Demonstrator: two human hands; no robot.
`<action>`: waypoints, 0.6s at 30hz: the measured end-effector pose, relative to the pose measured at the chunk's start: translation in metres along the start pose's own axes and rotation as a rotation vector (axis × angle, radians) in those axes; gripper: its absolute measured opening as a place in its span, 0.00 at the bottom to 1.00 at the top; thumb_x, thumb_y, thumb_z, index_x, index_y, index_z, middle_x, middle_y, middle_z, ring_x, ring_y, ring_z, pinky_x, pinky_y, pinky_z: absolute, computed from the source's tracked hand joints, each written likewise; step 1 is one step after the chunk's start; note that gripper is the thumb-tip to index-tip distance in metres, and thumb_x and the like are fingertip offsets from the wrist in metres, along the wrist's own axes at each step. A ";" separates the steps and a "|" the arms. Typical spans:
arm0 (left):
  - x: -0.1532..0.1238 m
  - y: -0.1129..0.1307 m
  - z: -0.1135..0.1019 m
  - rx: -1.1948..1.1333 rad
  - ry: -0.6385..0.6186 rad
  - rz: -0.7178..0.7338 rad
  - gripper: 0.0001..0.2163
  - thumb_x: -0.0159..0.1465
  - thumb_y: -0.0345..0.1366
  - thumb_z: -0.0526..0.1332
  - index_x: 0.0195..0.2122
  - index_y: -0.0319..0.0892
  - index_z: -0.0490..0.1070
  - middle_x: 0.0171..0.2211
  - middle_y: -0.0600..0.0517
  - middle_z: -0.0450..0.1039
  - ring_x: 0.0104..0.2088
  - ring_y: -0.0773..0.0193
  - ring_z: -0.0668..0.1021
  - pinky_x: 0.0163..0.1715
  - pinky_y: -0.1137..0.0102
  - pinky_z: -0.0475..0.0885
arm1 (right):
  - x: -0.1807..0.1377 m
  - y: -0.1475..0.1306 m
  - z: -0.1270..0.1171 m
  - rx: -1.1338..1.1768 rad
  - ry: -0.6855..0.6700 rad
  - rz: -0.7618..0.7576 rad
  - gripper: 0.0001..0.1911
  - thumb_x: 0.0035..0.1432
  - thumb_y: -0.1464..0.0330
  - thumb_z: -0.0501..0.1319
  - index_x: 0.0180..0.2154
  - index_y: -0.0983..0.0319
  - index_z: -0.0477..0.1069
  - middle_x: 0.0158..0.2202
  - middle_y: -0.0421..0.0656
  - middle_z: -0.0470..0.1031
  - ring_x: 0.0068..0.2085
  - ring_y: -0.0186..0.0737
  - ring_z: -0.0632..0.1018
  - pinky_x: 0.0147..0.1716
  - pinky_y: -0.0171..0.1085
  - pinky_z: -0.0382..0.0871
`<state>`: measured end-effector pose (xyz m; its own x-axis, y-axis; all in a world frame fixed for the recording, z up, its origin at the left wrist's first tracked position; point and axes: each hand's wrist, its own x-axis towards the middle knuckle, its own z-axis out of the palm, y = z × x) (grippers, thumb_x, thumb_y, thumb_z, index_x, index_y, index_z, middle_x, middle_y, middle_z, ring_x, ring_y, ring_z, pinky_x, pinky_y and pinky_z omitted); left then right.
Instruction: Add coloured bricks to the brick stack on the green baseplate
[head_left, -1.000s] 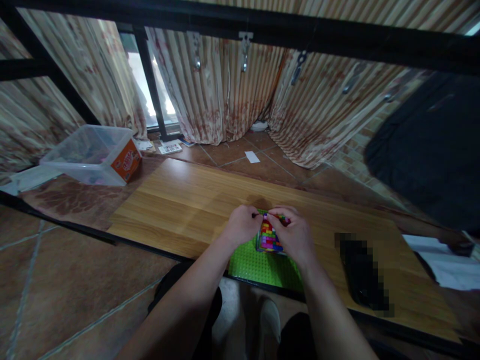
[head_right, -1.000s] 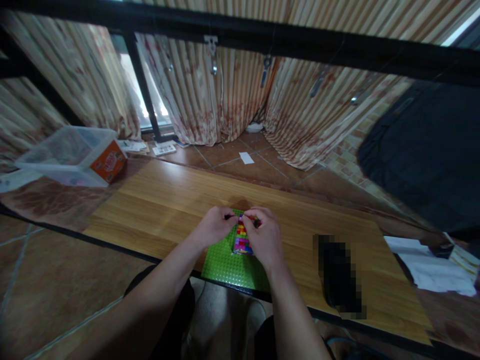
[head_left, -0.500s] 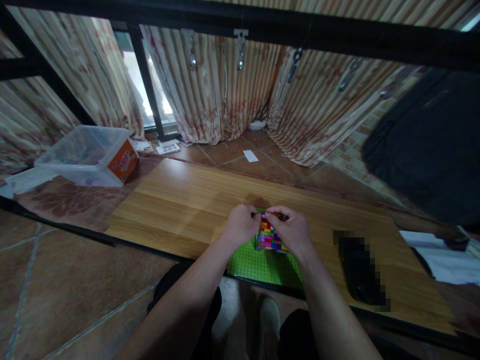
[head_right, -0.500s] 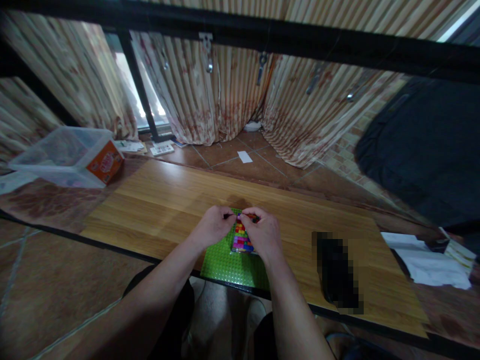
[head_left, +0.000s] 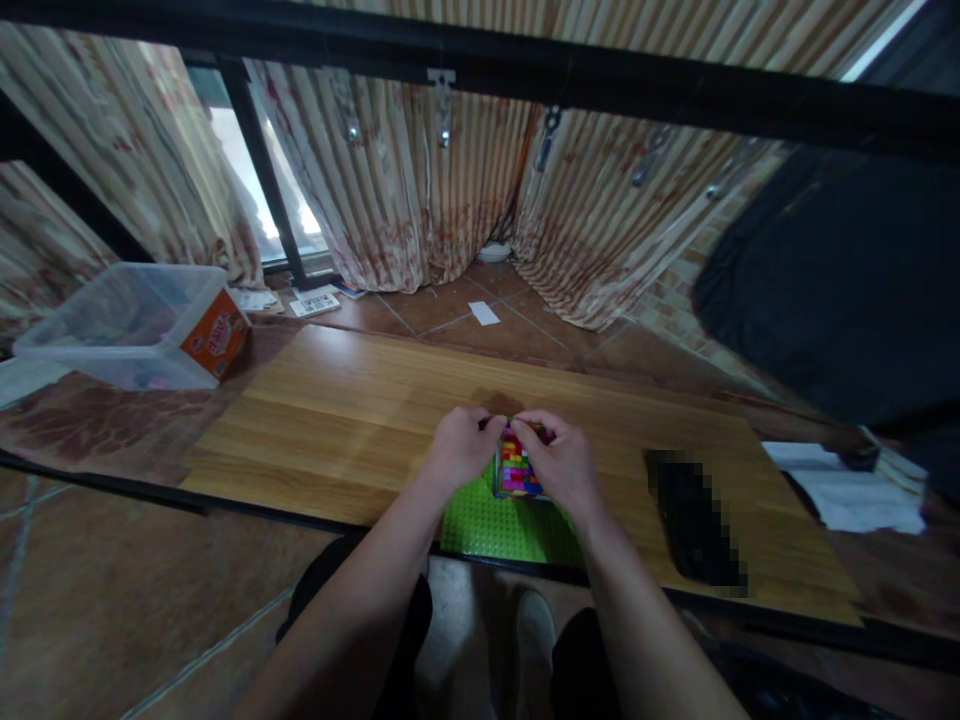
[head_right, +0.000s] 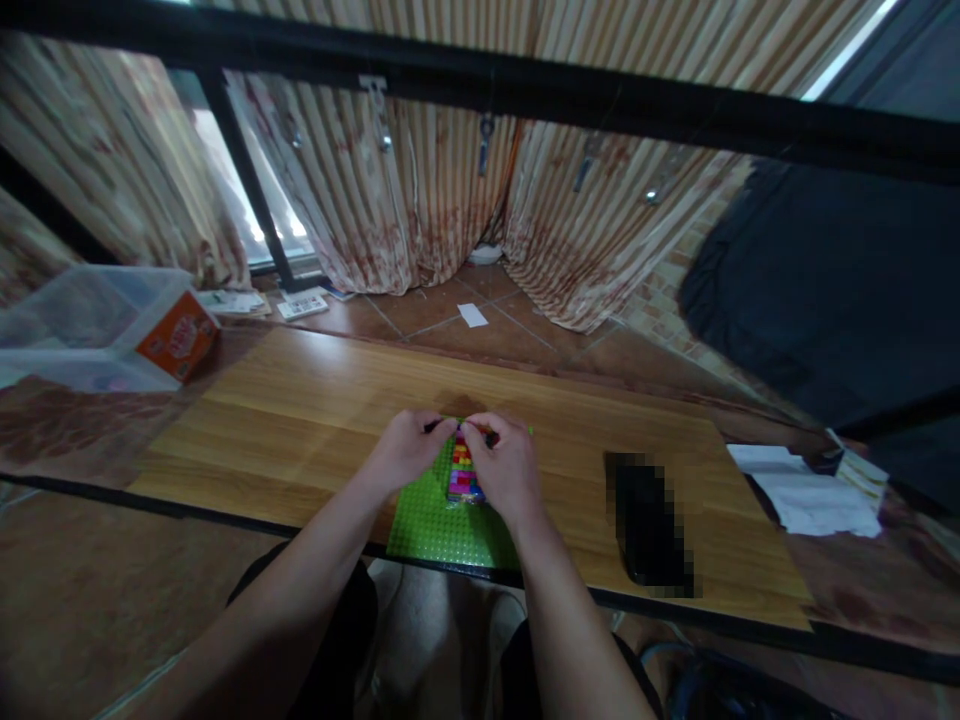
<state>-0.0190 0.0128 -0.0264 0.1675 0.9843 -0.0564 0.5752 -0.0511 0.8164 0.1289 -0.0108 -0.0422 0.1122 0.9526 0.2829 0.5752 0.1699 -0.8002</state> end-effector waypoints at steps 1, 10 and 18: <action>0.001 -0.001 0.000 -0.035 0.012 -0.001 0.17 0.62 0.40 0.55 0.18 0.39 0.68 0.15 0.57 0.58 0.21 0.69 0.62 0.23 0.72 0.53 | -0.001 0.000 -0.001 0.007 0.016 -0.008 0.11 0.56 0.60 0.60 0.33 0.58 0.78 0.35 0.43 0.80 0.38 0.43 0.77 0.41 0.42 0.68; -0.002 0.014 -0.010 -0.808 -0.070 -0.325 0.11 0.60 0.39 0.56 0.34 0.36 0.74 0.21 0.56 0.64 0.18 0.73 0.61 0.19 0.74 0.52 | -0.004 -0.009 -0.006 -0.021 0.140 -0.105 0.10 0.59 0.63 0.58 0.34 0.57 0.77 0.35 0.43 0.79 0.41 0.44 0.76 0.44 0.44 0.67; -0.008 0.023 -0.019 -1.075 -0.208 -0.403 0.11 0.57 0.27 0.55 0.38 0.33 0.75 0.27 0.49 0.72 0.22 0.74 0.68 0.21 0.78 0.60 | -0.004 -0.011 -0.010 0.012 0.220 -0.143 0.09 0.61 0.64 0.58 0.34 0.57 0.76 0.35 0.43 0.79 0.41 0.42 0.76 0.45 0.43 0.67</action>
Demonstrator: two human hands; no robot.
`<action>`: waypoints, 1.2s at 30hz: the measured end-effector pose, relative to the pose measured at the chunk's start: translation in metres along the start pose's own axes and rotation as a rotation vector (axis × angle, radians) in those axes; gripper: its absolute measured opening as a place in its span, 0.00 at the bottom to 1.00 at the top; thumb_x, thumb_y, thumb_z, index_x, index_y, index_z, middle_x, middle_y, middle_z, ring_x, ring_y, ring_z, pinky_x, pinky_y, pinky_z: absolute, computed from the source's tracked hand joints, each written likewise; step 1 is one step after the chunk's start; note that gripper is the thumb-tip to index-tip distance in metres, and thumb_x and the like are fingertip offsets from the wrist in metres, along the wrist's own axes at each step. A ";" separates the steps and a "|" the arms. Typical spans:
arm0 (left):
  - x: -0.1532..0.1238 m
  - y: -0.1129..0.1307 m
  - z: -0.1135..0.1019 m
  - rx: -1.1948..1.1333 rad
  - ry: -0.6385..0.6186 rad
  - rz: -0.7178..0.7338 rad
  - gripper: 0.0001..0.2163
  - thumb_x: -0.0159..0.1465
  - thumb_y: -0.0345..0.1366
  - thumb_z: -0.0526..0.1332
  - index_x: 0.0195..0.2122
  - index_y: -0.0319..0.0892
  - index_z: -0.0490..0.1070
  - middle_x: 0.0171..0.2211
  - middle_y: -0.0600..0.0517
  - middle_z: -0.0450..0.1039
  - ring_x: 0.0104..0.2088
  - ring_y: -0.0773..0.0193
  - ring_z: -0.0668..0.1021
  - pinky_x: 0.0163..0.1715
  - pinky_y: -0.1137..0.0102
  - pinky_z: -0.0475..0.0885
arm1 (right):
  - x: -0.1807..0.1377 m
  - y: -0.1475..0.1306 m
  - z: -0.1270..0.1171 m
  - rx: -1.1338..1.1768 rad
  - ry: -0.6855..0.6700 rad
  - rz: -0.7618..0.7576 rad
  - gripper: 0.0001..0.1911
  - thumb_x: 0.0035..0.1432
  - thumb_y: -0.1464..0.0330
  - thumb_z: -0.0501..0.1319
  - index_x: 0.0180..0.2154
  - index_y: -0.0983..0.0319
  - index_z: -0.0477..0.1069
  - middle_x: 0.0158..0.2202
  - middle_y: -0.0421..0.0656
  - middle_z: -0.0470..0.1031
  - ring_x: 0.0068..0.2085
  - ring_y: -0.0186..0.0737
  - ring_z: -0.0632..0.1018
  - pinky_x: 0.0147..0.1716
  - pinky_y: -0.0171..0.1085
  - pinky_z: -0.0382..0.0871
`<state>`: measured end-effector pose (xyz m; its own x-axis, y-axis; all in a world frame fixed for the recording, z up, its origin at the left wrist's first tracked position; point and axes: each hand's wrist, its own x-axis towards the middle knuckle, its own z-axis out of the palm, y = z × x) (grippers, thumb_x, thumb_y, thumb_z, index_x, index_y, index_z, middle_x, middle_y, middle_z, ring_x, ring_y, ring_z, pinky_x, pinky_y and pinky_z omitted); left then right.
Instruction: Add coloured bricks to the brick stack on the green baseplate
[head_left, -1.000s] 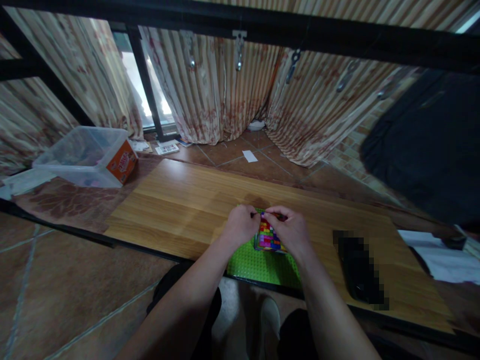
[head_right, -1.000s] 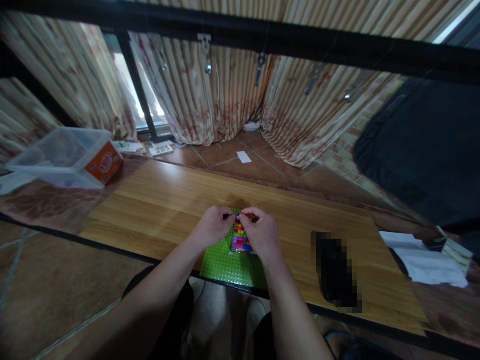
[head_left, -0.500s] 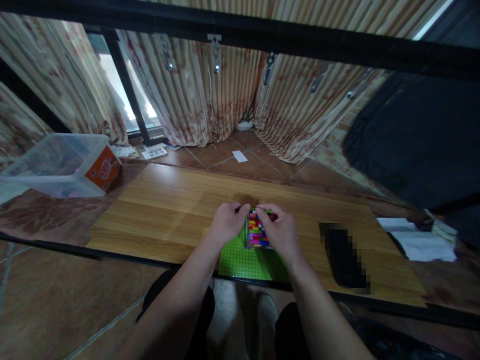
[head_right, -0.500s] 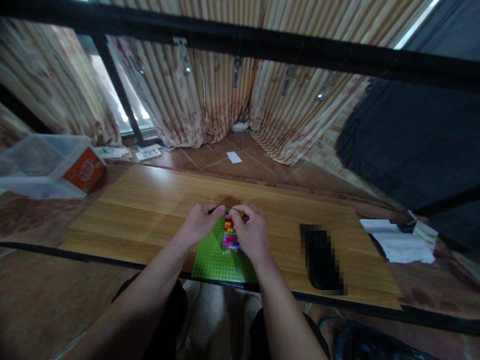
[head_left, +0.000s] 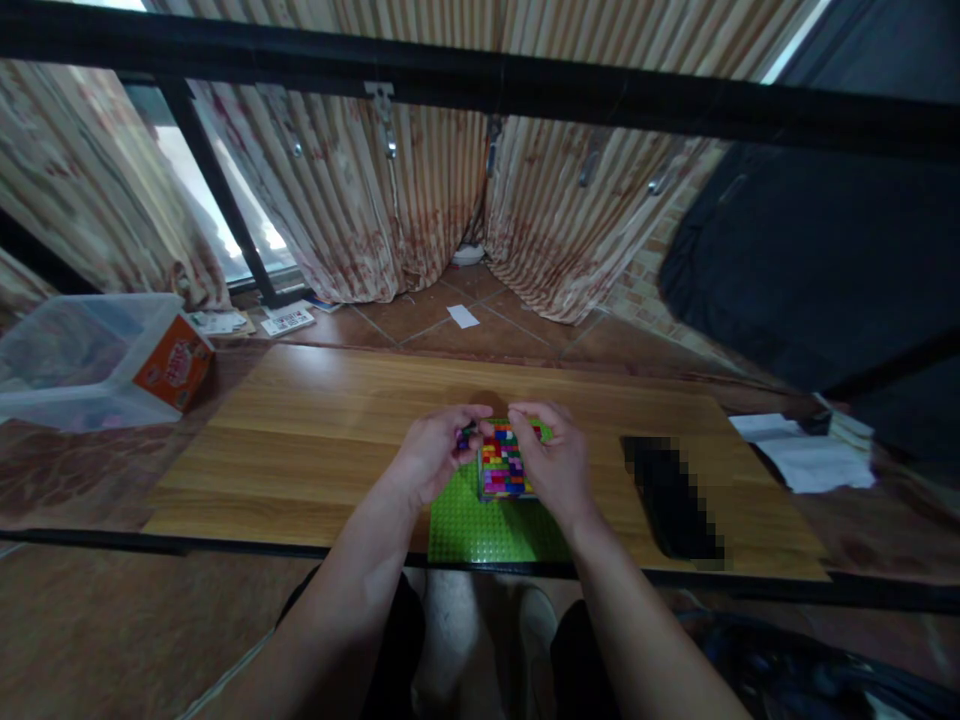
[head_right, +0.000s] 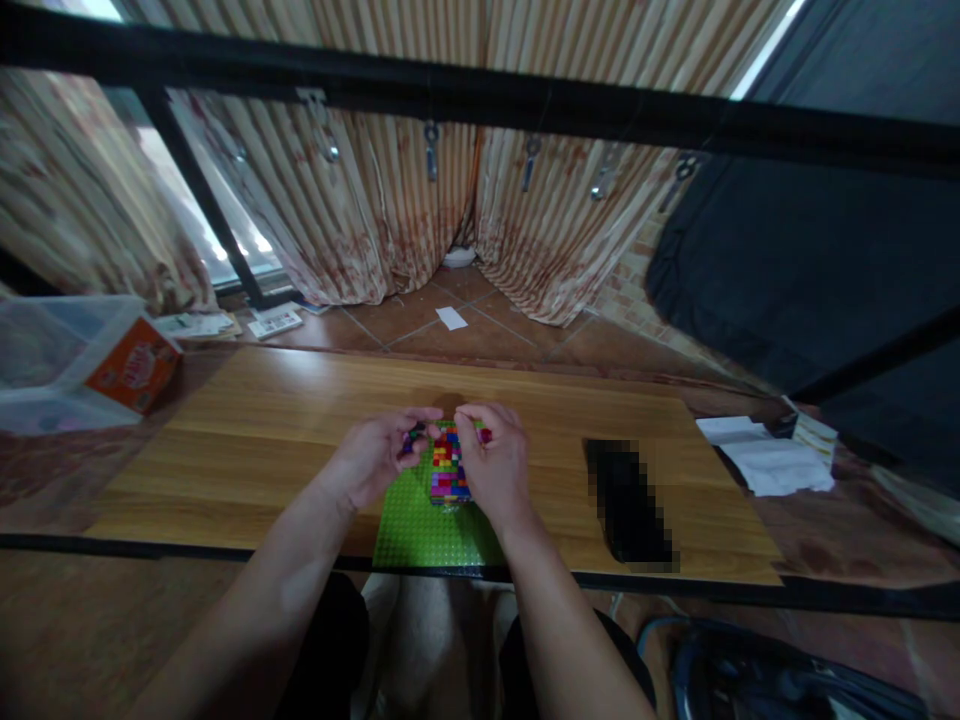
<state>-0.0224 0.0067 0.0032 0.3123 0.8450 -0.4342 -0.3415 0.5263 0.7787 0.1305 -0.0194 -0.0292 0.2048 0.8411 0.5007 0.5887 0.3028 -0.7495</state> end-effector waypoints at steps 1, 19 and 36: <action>0.000 -0.001 0.000 -0.003 -0.012 0.005 0.11 0.58 0.27 0.55 0.38 0.33 0.75 0.27 0.49 0.73 0.22 0.74 0.69 0.22 0.78 0.60 | 0.000 0.000 0.000 0.009 0.002 -0.004 0.09 0.60 0.64 0.58 0.34 0.57 0.76 0.35 0.43 0.79 0.41 0.42 0.76 0.45 0.43 0.67; 0.004 -0.010 -0.004 0.052 -0.193 0.072 0.15 0.52 0.43 0.70 0.29 0.37 0.70 0.18 0.59 0.62 0.15 0.79 0.57 0.14 0.79 0.44 | -0.004 -0.010 0.001 0.089 -0.083 -0.134 0.08 0.59 0.68 0.61 0.40 0.55 0.77 0.42 0.42 0.77 0.46 0.42 0.75 0.49 0.46 0.67; 0.002 -0.009 -0.001 0.157 -0.210 0.120 0.18 0.56 0.49 0.65 0.26 0.39 0.66 0.16 0.60 0.58 0.14 0.78 0.52 0.14 0.76 0.41 | -0.005 -0.010 0.002 0.122 -0.140 -0.140 0.07 0.62 0.67 0.60 0.38 0.55 0.77 0.44 0.42 0.76 0.48 0.42 0.75 0.50 0.45 0.67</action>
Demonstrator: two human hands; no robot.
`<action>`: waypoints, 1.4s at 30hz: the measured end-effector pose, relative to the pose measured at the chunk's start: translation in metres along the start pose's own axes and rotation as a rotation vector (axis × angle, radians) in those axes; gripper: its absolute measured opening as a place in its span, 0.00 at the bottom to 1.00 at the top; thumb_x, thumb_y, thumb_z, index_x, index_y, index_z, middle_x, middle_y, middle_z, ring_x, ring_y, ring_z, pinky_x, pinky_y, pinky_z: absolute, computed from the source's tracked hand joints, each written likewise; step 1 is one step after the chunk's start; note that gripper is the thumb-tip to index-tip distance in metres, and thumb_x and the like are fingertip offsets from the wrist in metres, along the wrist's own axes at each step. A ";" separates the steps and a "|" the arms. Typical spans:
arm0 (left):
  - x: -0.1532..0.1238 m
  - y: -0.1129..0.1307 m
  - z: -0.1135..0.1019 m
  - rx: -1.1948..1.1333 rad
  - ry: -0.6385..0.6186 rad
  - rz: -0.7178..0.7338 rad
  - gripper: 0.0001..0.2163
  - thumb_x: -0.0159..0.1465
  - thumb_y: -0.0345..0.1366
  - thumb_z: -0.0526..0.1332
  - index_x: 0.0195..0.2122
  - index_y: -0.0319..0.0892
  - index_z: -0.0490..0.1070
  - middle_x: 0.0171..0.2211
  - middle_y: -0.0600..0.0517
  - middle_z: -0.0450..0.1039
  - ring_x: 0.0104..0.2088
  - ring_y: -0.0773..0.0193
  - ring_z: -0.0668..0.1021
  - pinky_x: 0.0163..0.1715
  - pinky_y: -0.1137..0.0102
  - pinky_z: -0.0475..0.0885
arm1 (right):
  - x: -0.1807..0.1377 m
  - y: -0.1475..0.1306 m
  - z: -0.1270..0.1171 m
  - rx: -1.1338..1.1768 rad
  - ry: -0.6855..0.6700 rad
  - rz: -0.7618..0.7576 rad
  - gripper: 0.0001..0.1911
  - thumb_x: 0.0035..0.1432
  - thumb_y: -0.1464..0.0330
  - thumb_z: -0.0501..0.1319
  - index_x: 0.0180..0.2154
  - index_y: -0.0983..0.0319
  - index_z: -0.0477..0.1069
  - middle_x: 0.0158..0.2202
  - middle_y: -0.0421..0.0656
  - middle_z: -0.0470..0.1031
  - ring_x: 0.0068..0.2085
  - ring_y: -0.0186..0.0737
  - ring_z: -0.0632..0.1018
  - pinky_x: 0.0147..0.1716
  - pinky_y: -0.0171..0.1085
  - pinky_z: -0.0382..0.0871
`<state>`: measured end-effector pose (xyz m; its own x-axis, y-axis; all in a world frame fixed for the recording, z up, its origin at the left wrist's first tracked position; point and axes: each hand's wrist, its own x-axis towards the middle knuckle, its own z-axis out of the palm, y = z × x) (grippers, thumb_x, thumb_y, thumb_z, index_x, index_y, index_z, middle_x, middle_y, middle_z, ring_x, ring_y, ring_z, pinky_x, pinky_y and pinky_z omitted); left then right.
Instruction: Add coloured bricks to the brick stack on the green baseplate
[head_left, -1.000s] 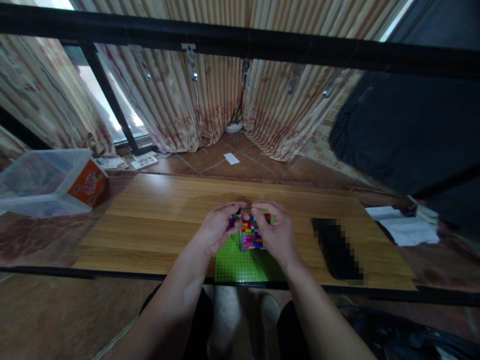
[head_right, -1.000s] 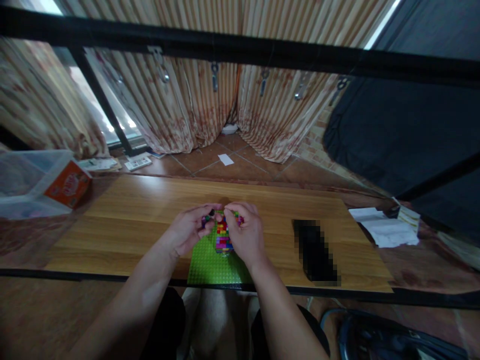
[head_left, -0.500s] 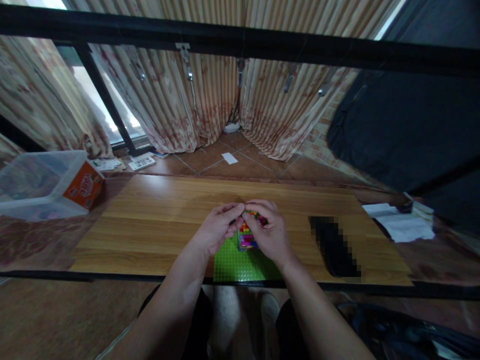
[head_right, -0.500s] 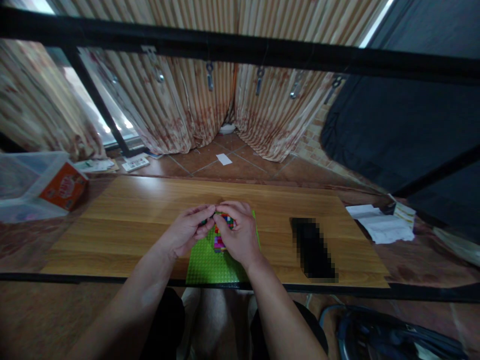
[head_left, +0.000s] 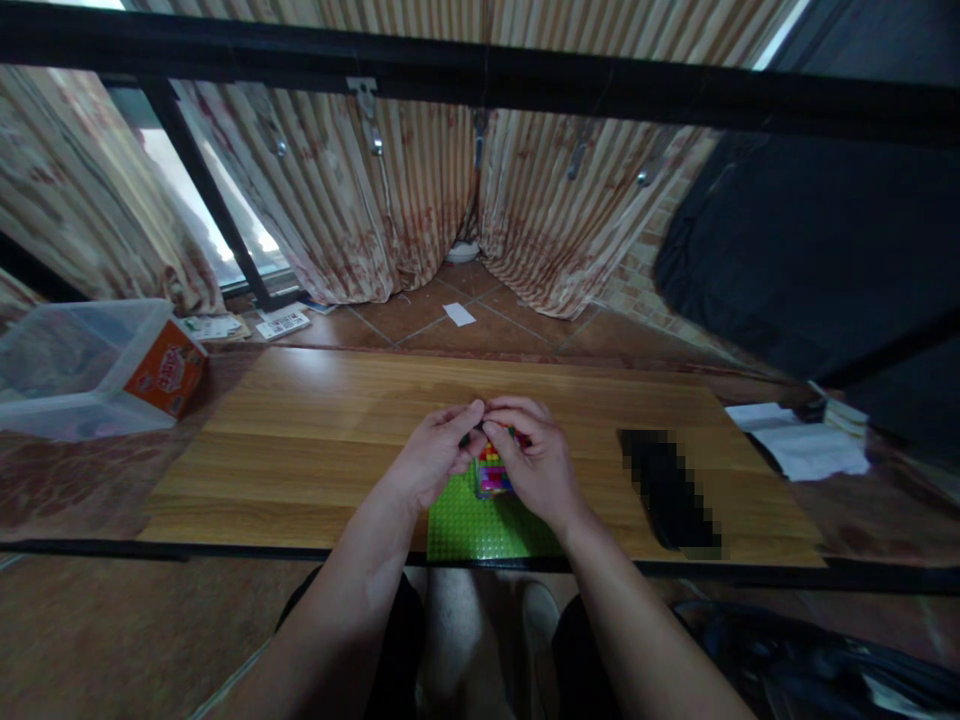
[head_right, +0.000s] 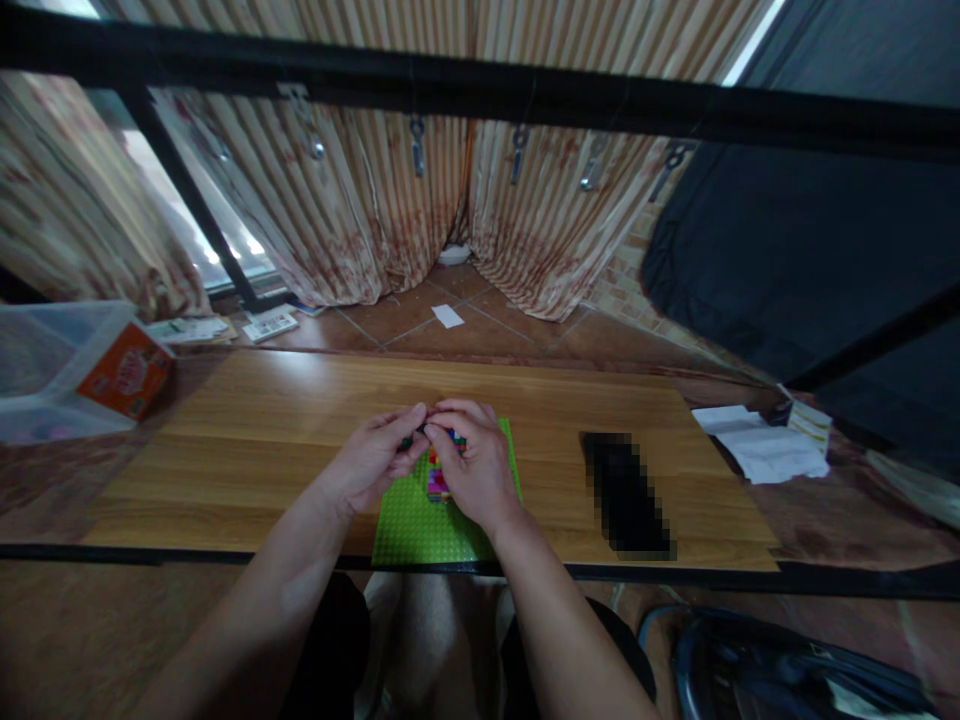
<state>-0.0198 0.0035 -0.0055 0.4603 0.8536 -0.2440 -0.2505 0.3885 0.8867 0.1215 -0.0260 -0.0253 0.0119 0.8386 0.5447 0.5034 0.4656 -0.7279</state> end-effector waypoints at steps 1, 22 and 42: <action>0.000 0.000 0.000 0.007 -0.005 0.005 0.18 0.57 0.50 0.65 0.26 0.39 0.66 0.16 0.60 0.58 0.14 0.78 0.52 0.14 0.76 0.42 | 0.000 0.000 0.000 -0.003 0.000 0.002 0.07 0.62 0.67 0.59 0.37 0.55 0.77 0.44 0.42 0.76 0.48 0.41 0.75 0.50 0.45 0.67; -0.001 -0.001 -0.002 0.005 -0.010 -0.021 0.18 0.55 0.49 0.66 0.26 0.38 0.67 0.16 0.60 0.58 0.14 0.78 0.54 0.15 0.76 0.43 | -0.001 -0.003 -0.002 -0.010 -0.033 -0.014 0.06 0.61 0.65 0.60 0.37 0.55 0.76 0.44 0.43 0.76 0.48 0.43 0.74 0.50 0.46 0.67; -0.002 0.000 -0.001 0.112 -0.006 -0.006 0.20 0.58 0.51 0.62 0.21 0.39 0.64 0.17 0.57 0.61 0.15 0.77 0.56 0.15 0.75 0.45 | -0.001 -0.004 -0.001 -0.030 0.008 0.010 0.07 0.62 0.67 0.59 0.35 0.56 0.77 0.43 0.43 0.76 0.47 0.43 0.75 0.49 0.46 0.67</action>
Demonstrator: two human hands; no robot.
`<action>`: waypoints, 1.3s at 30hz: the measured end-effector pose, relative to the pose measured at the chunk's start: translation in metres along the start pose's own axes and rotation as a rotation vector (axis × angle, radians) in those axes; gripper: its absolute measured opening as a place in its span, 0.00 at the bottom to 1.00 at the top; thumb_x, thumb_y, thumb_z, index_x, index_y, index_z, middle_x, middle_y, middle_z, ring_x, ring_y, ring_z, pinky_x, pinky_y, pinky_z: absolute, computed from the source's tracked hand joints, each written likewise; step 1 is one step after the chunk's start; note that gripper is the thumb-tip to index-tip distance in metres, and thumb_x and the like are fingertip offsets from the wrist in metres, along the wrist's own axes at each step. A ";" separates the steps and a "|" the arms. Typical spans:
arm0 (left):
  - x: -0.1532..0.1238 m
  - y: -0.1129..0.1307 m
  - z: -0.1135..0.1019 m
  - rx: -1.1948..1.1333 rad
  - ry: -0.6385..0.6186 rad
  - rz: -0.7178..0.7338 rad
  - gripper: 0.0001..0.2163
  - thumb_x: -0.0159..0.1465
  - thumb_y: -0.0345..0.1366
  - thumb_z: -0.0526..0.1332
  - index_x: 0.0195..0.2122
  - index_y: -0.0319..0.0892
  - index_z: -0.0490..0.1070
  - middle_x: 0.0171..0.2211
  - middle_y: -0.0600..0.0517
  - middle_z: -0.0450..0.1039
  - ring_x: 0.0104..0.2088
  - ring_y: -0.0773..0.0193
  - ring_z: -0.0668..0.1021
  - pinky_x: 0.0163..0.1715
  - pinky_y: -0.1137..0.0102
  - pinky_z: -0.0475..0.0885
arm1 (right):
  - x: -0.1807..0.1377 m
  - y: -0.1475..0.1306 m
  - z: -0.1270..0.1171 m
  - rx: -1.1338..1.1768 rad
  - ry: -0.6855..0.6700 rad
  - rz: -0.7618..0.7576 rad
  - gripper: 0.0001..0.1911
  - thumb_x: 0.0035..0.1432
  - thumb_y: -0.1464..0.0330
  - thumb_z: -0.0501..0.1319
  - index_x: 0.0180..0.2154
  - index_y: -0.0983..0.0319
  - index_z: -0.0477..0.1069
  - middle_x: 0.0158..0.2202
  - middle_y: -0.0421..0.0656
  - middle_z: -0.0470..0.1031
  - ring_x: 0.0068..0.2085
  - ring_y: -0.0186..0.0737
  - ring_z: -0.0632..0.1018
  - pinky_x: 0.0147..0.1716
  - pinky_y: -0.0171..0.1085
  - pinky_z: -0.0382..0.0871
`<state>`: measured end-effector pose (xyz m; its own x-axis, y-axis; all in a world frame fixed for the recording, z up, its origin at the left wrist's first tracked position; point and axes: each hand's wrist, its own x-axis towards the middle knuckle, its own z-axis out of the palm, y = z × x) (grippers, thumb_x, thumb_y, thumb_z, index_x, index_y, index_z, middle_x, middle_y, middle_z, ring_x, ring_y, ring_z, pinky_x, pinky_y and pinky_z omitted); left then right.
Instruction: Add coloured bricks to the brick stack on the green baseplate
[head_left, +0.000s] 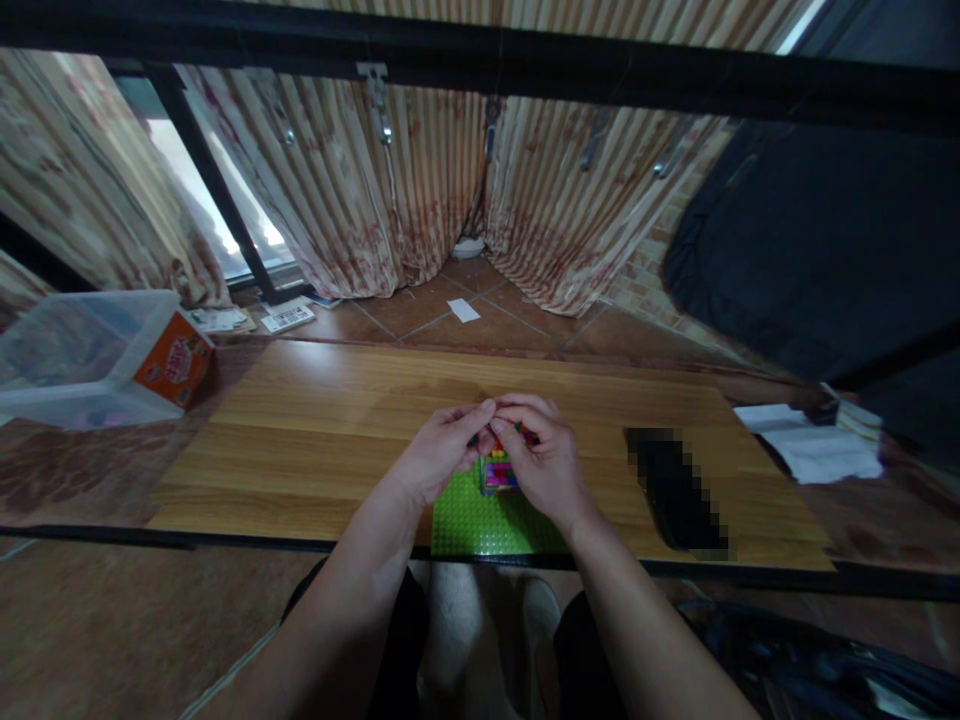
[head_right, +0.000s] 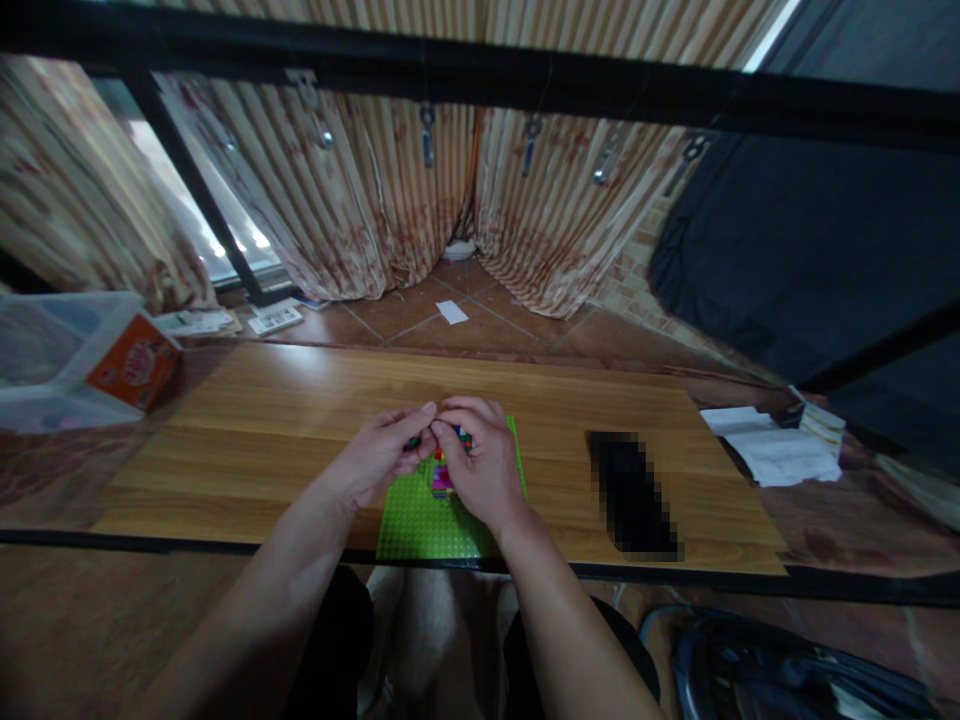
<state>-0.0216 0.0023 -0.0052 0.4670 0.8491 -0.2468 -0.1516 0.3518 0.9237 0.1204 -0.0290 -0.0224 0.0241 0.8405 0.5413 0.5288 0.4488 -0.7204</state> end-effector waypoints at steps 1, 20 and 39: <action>0.000 0.000 0.000 0.003 0.003 0.000 0.20 0.58 0.51 0.62 0.21 0.39 0.64 0.17 0.57 0.61 0.15 0.77 0.56 0.15 0.75 0.45 | 0.000 0.000 0.000 -0.002 0.004 0.002 0.07 0.62 0.67 0.59 0.35 0.55 0.77 0.43 0.43 0.76 0.47 0.43 0.75 0.50 0.46 0.67; 0.000 -0.001 0.000 -0.013 0.013 -0.006 0.18 0.55 0.49 0.65 0.24 0.39 0.67 0.17 0.58 0.60 0.15 0.77 0.56 0.15 0.75 0.45 | 0.001 0.008 -0.007 0.009 0.007 0.019 0.06 0.60 0.66 0.61 0.36 0.55 0.77 0.44 0.43 0.77 0.48 0.43 0.75 0.50 0.47 0.68; 0.011 -0.002 -0.007 -0.307 0.440 0.042 0.10 0.49 0.20 0.56 0.29 0.34 0.74 0.27 0.49 0.74 0.25 0.72 0.73 0.27 0.76 0.66 | -0.010 0.058 -0.055 0.097 0.005 0.382 0.10 0.51 0.60 0.66 0.31 0.60 0.78 0.45 0.48 0.77 0.49 0.48 0.76 0.50 0.49 0.66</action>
<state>-0.0220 0.0131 -0.0119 0.0556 0.9268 -0.3714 -0.4405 0.3566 0.8239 0.1973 -0.0276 -0.0461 0.2078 0.9512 0.2281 0.3981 0.1308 -0.9080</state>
